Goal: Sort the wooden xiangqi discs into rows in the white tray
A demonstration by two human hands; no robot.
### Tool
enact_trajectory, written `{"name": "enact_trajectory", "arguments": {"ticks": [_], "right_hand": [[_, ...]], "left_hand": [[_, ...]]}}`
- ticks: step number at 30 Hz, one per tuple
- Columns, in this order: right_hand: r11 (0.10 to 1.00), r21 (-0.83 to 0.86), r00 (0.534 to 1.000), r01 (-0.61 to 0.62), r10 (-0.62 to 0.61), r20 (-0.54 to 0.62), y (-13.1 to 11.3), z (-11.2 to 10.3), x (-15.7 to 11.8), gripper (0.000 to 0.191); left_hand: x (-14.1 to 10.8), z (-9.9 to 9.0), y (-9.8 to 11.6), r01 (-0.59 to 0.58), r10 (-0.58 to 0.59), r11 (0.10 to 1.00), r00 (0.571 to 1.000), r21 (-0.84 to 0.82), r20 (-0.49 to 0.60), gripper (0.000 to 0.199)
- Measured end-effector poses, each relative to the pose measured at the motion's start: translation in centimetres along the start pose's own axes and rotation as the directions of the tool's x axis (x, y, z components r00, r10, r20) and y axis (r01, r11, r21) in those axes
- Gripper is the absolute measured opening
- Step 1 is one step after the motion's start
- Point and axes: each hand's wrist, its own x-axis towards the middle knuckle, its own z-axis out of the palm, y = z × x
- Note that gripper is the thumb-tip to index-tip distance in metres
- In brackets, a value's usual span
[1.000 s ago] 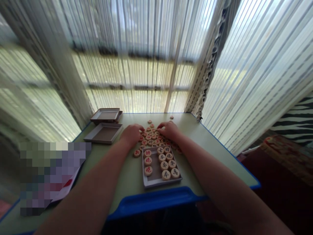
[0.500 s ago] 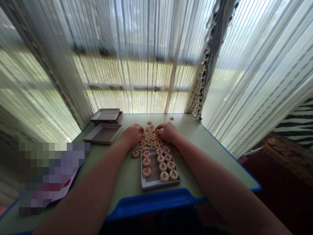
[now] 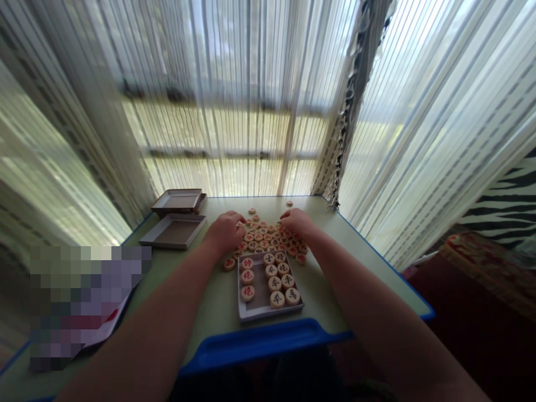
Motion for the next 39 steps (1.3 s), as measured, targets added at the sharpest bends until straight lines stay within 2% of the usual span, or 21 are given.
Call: {"name": "enact_trajectory", "arguments": {"ticks": [2, 4, 8, 11, 14, 20, 23, 26, 28, 31, 35, 39], "right_hand": [[0.998, 0.033, 0.998, -0.056, 0.055, 0.032, -0.2, 0.0, -0.1, 0.031], [0.998, 0.037, 0.998, -0.055, 0.055, 0.014, -0.7, 0.0, -0.4, 0.032], [0.993, -0.028, 0.992, 0.111, -0.113, -0.061, -2.1, 0.2, -1.2, 0.033], [0.970, -0.046, 0.970, 0.238, -0.240, -0.032, -2.8, 0.7, -1.5, 0.032], [0.967, -0.063, 0.969, 0.246, -0.247, -0.003, -3.1, 1.1, -1.7, 0.027], [0.968, -0.058, 0.969, 0.244, -0.246, -0.030, -3.1, 1.2, -1.7, 0.026], [0.971, -0.047, 0.970, 0.236, -0.238, -0.041, -3.0, 1.1, -1.7, 0.029], [0.976, -0.036, 0.975, 0.214, -0.216, -0.051, -2.9, 1.1, -1.7, 0.034], [0.978, -0.049, 0.977, 0.204, -0.206, -0.052, -2.8, 1.2, -1.6, 0.033], [0.981, -0.074, 0.982, 0.178, -0.182, -0.049, -2.5, 0.7, -1.5, 0.030], [0.975, -0.029, 0.975, 0.221, -0.221, -0.012, -2.8, -1.0, -1.9, 0.028], [0.927, 0.075, 0.918, 0.367, -0.374, 0.134, -4.2, -2.4, -3.1, 0.022]], "left_hand": [[0.0, 0.1, 0.0, 0.007, -0.007, 1.000, 1.000, 0.004, 0.011, 0.025], [0.0, 0.3, -0.1, 0.005, -0.005, 1.000, 1.000, -0.005, 0.022, 0.026], [0.1, 0.2, -0.2, 0.018, -0.017, 0.999, 0.999, -0.027, 0.034, 0.029], [0.2, 0.0, -0.3, 0.028, -0.028, 0.999, 1.000, -0.032, 0.015, 0.032], [0.1, -0.1, -0.1, 0.032, -0.032, 0.999, 0.999, -0.030, 0.011, 0.035], [0.2, -0.2, 0.0, 0.038, -0.037, 0.997, 0.999, -0.063, 0.014, 0.036], [0.4, -0.3, -0.4, 0.178, -0.178, 0.972, 0.984, -0.151, 0.014, 0.039], [0.4, -0.4, -1.2, 0.360, -0.369, 0.893, 0.929, -0.269, 0.018, 0.042], [0.4, -0.4, -1.6, 0.411, -0.425, 0.856, 0.905, -0.314, 0.025, 0.042], [0.5, -0.1, -2.0, 0.456, -0.450, 0.823, 0.887, -0.339, 0.100, 0.039], [0.5, -0.3, -1.7, 0.485, -0.448, 0.835, 0.874, -0.261, 0.191, 0.037], [0.4, -1.4, -0.7, 0.399, -0.371, 0.913, 0.898, -0.086, 0.236, 0.036]]}}
